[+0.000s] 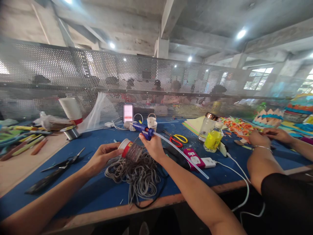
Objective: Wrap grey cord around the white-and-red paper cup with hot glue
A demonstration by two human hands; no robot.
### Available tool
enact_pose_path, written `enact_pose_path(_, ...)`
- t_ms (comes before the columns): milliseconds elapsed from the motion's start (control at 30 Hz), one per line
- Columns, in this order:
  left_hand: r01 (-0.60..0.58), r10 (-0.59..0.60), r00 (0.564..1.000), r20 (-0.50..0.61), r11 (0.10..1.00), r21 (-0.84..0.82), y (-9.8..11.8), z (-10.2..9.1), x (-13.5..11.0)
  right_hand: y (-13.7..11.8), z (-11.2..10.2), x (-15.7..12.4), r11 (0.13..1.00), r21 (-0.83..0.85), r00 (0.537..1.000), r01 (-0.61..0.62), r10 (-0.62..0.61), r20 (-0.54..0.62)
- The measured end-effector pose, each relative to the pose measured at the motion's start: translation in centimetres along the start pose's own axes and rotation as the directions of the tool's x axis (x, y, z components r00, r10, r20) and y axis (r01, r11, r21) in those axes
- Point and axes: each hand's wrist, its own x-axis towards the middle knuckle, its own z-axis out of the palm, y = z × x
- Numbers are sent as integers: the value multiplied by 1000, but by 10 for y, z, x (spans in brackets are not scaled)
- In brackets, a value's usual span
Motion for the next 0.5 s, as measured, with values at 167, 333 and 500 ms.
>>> enact_pose_path(167, -54, 54, 999, 1, 998, 31, -2, -3, 1, 1, 1, 0, 1000, 16, 1000, -7, 7, 10)
enact_pose_path(333, -69, 69, 998, 2, 997, 38, -2, -4, 1, 1, 0, -1, 999, 30, 1000, -12, 11, 21)
enact_pose_path(500, -78, 79, 997, -16, 996, 49, 0, -5, 1, 1, -1, 0, 998, 69, 1000, 3, -3, 6)
